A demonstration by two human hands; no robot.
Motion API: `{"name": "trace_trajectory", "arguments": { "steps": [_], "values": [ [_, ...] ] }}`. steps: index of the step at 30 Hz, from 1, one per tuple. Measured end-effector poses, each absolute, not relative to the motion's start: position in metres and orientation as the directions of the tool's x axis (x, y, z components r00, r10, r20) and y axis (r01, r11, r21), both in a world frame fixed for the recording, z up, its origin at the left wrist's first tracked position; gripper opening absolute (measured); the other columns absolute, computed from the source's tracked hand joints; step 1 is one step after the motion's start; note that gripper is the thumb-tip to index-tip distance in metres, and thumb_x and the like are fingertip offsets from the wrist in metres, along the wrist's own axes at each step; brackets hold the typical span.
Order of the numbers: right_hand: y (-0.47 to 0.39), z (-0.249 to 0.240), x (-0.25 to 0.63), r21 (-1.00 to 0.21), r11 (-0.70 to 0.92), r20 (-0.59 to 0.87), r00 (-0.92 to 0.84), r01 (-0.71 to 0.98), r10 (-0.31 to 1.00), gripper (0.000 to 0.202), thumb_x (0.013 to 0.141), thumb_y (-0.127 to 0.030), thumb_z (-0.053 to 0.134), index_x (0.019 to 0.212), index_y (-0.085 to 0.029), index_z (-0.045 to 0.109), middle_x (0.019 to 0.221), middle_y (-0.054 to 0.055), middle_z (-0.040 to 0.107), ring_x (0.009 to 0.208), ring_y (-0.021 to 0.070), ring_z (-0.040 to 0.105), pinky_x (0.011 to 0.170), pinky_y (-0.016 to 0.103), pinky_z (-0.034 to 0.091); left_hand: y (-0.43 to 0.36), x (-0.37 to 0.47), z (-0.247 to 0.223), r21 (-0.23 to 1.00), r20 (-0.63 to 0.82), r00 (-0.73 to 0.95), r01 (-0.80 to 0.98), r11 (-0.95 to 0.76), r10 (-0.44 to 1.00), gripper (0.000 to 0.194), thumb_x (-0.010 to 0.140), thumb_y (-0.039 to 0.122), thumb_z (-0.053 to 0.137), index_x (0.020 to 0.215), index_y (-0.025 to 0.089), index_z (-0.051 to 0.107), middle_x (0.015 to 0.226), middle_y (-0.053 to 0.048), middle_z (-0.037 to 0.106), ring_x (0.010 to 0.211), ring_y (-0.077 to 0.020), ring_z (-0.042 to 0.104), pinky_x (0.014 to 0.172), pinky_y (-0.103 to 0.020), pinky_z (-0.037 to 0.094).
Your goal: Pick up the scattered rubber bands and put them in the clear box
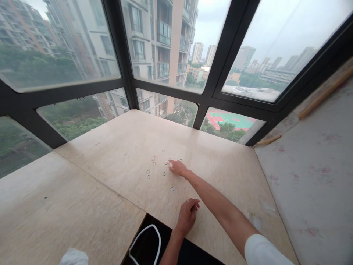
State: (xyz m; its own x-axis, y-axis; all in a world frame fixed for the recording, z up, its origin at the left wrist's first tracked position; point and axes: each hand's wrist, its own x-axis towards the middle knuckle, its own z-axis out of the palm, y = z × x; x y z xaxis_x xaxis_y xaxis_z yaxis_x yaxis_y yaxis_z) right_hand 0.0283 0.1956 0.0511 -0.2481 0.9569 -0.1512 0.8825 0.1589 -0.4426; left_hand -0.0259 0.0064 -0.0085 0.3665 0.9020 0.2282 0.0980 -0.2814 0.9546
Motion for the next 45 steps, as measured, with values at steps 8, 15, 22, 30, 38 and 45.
{"name": "trace_trajectory", "arguments": {
  "steps": [8, 15, 22, 30, 38, 45],
  "values": [
    [0.207, 0.045, 0.022, -0.225, 0.245, -0.225, -0.295, 0.943, 0.929, 0.033, 0.093, -0.035, 0.054, 0.122, -0.018, 0.055, 0.120, 0.008, 0.058, 0.101, 0.0207, 0.060, 0.086, 0.043, 0.051, 0.006, -0.029, -0.005, 0.959, 0.217, 0.364, 0.095, -0.267, 0.906, 0.029, 0.084, 0.008, 0.041, 0.099, 0.017, 0.065, 0.080, -0.005, 0.065, 0.066, -0.0133, 0.057, 0.066, -0.027, 0.047],
    [0.210, 0.055, 0.021, -0.106, 0.345, -0.286, -0.361, 0.933, 0.888, 0.029, 0.093, -0.035, 0.055, 0.116, -0.017, 0.058, 0.117, 0.008, 0.059, 0.098, 0.0196, 0.060, 0.084, 0.041, 0.051, 0.007, -0.027, -0.004, 0.943, 0.210, 0.368, 0.169, -0.287, 0.906, 0.027, 0.087, 0.011, 0.042, 0.100, 0.017, 0.065, 0.080, -0.005, 0.066, 0.071, -0.0152, 0.060, 0.068, -0.028, 0.047],
    [0.194, 0.053, 0.060, -0.111, 0.345, -0.277, -0.362, 0.932, 0.890, 0.029, 0.092, -0.034, 0.056, 0.115, -0.016, 0.058, 0.116, 0.008, 0.060, 0.099, 0.0201, 0.060, 0.085, 0.042, 0.051, 0.008, -0.023, -0.003, 0.931, 0.220, 0.351, 0.205, -0.304, 0.910, 0.027, 0.087, 0.011, 0.042, 0.101, 0.017, 0.065, 0.081, -0.006, 0.068, 0.074, -0.0162, 0.062, 0.070, -0.029, 0.048],
    [0.165, 0.062, 0.100, -0.515, 0.139, -0.100, -0.221, 0.846, 0.970, 0.012, 0.087, -0.026, 0.055, 0.089, -0.016, 0.061, 0.075, 0.001, 0.064, 0.072, 0.0140, 0.062, 0.068, 0.027, 0.048, 0.009, -0.022, 0.004, 0.920, 0.191, 0.358, 0.260, -0.294, 0.914, 0.025, 0.090, 0.019, 0.043, 0.097, 0.017, 0.067, 0.081, -0.006, 0.069, 0.076, -0.0173, 0.064, 0.071, -0.029, 0.050],
    [0.082, 0.081, 0.158, -0.926, -0.066, -0.074, -0.009, 0.372, 0.997, 0.007, 0.077, -0.028, 0.041, 0.073, -0.023, 0.041, 0.042, -0.010, 0.040, 0.036, 0.0077, 0.036, 0.038, 0.017, 0.027, 0.008, -0.021, 0.005, 0.898, 0.188, 0.371, 0.310, -0.312, 0.909, 0.025, 0.091, 0.027, 0.043, 0.099, 0.018, 0.066, 0.086, -0.007, 0.070, 0.079, -0.0178, 0.065, 0.071, -0.030, 0.052],
    [-0.022, 0.077, 0.229, -0.986, -0.151, -0.121, 0.317, 0.072, 0.941, 0.018, 0.080, -0.038, 0.035, 0.068, -0.025, 0.029, 0.039, -0.012, 0.028, 0.034, 0.0066, 0.019, 0.034, 0.018, 0.017, 0.010, -0.016, 0.003, 0.848, 0.206, 0.361, 0.397, -0.350, 0.910, 0.030, 0.090, 0.038, 0.045, 0.096, 0.020, 0.068, 0.090, -0.008, 0.071, 0.081, -0.0198, 0.067, 0.071, -0.031, 0.054]
  ]
}}
